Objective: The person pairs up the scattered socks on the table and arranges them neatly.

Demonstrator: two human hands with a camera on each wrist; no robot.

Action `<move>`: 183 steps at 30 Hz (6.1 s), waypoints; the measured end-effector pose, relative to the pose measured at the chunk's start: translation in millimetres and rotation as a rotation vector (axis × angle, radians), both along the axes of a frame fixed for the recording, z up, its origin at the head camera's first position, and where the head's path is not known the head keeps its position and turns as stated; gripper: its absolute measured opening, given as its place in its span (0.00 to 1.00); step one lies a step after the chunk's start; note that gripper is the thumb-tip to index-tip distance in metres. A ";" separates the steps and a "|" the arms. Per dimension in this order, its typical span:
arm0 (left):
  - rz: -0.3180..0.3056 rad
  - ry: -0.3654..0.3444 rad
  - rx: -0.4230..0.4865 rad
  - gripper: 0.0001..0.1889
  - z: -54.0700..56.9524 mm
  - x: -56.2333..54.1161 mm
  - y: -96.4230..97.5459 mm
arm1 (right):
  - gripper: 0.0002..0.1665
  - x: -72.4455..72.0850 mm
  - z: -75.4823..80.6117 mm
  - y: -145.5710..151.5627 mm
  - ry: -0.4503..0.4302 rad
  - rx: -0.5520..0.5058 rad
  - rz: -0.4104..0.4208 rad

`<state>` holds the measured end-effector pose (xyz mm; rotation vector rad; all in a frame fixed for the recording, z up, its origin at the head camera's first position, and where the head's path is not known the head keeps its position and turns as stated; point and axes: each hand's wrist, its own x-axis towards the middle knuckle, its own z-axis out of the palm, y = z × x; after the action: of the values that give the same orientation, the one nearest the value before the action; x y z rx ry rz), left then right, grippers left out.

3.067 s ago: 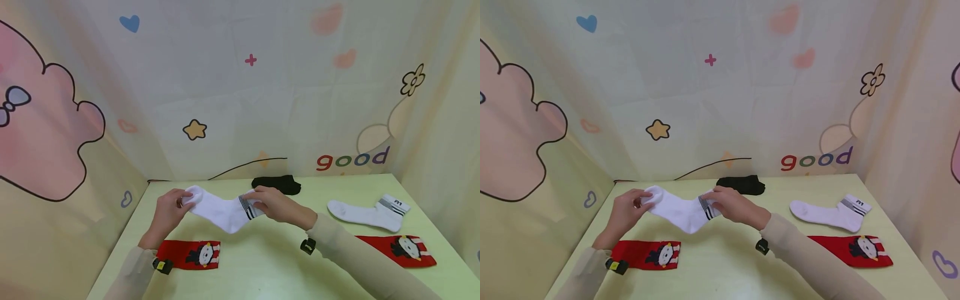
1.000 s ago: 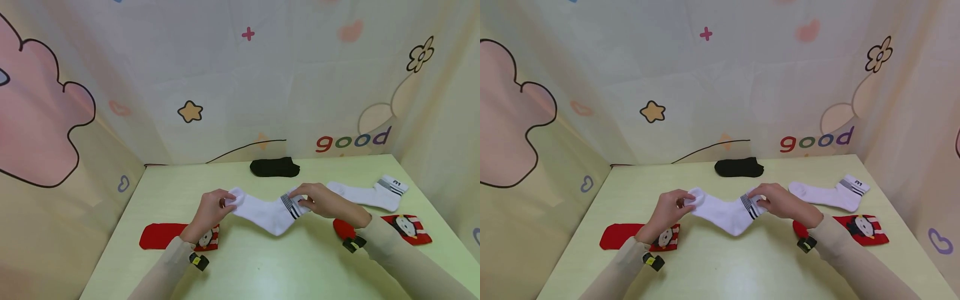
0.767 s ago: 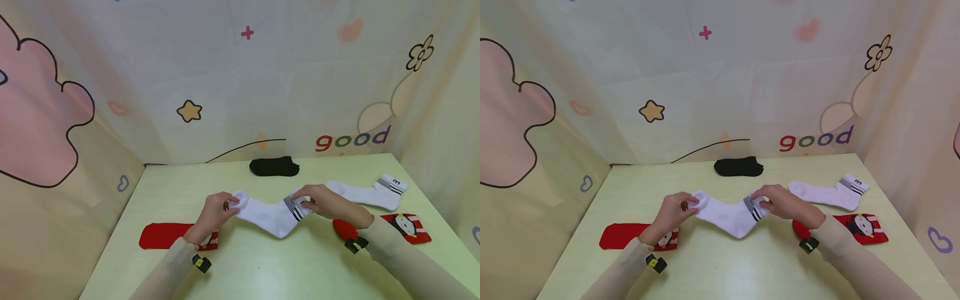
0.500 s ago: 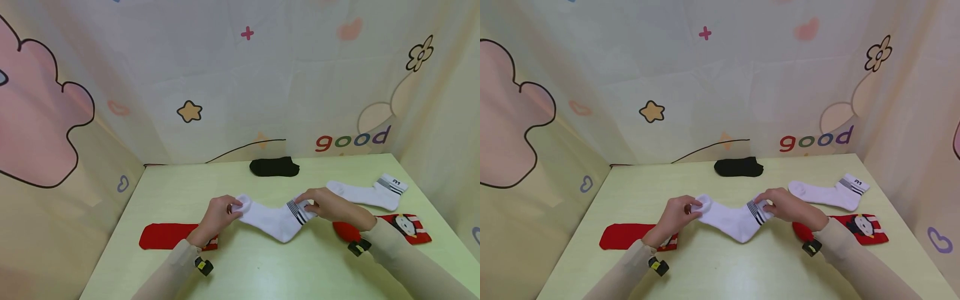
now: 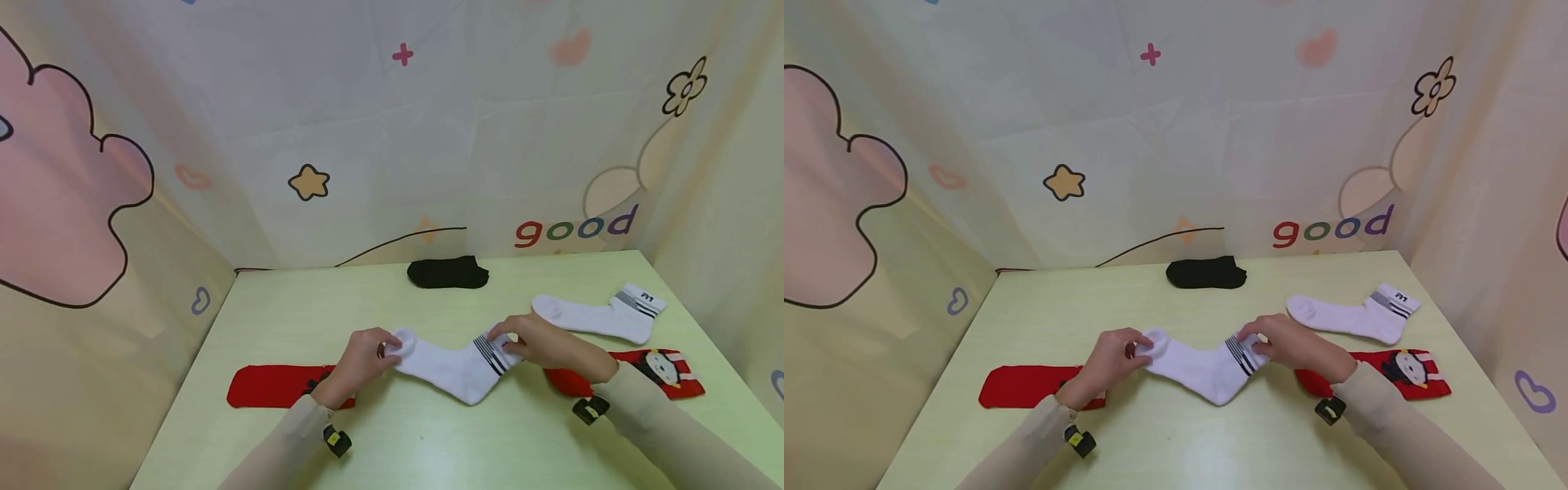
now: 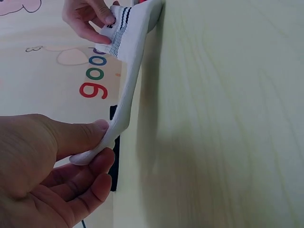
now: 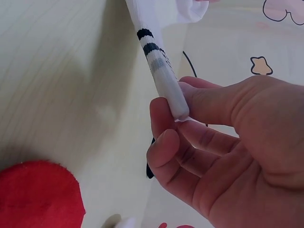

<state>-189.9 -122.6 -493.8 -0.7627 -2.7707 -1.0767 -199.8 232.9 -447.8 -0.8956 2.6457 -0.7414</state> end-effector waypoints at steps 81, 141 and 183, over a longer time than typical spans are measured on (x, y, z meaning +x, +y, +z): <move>-0.024 0.022 -0.375 0.12 -9.3 -3.9 6.4 | 0.19 10.9 -33.8 11.2 0.171 0.108 -0.027; -0.078 0.398 -0.518 0.32 31.3 -71.6 185.9 | 0.46 -52.4 -5.5 177.7 0.531 0.169 -0.273; -0.059 0.130 -0.536 0.24 -0.8 -86.3 294.1 | 0.39 -60.2 -37.3 243.9 0.190 0.302 -0.370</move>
<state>-276.2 171.5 -494.7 -0.9239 -2.9556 -0.2597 -260.0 476.8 -485.1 -0.4198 3.0252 -0.3219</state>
